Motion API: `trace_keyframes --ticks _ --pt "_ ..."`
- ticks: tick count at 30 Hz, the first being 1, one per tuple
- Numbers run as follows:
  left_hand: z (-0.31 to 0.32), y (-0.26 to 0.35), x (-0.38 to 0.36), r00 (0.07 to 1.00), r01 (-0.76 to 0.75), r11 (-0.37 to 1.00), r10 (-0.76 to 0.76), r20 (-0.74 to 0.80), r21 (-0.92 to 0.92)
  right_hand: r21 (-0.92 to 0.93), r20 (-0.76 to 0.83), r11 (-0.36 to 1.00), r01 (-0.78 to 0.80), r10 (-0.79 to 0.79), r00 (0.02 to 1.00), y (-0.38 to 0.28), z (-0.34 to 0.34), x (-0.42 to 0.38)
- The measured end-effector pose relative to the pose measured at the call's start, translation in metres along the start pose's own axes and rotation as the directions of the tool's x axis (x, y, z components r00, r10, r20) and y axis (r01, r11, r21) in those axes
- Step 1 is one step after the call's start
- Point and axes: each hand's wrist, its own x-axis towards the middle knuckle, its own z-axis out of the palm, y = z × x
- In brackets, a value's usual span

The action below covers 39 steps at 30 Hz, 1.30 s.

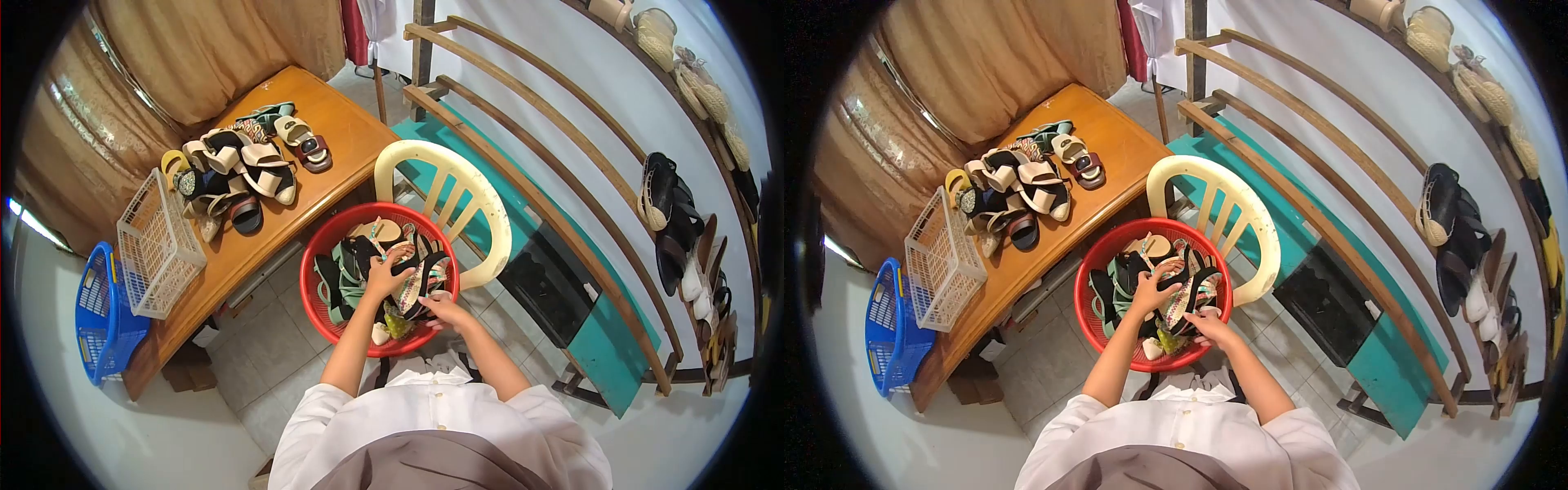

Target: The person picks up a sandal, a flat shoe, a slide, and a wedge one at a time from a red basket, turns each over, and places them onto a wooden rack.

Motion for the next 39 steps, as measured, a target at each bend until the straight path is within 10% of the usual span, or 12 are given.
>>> trace_keyframes --ticks 11,18,22,26,30,39 --pt "0.015 -0.018 0.001 0.996 -0.074 0.987 0.079 -0.029 0.144 0.249 -0.043 0.96 0.131 -0.124 0.991 -0.001 0.033 0.036" --pt "0.004 -0.013 -0.023 0.986 -0.105 0.994 0.099 -0.134 -0.038 0.251 -0.101 0.934 0.255 -0.237 0.966 0.005 0.025 0.016" --pt "0.003 -0.006 -0.031 0.946 -0.001 0.834 -0.178 -0.271 -0.552 0.395 -0.033 0.895 0.207 -0.212 0.977 0.004 0.016 -0.008" --pt "-0.001 -0.001 -0.036 0.962 -0.025 0.953 -0.06 -0.268 -0.303 0.052 -0.192 0.895 0.443 -0.427 0.884 0.018 0.009 0.005" --pt "0.008 -0.003 -0.027 0.925 0.379 0.896 -0.366 0.101 -0.232 0.153 -0.092 0.937 0.315 -0.304 0.948 0.013 0.008 0.003" --pt "0.045 -0.004 0.011 0.752 0.646 0.673 -0.642 0.149 -0.359 0.037 -0.087 0.934 0.355 -0.35 0.933 0.021 0.002 0.019"
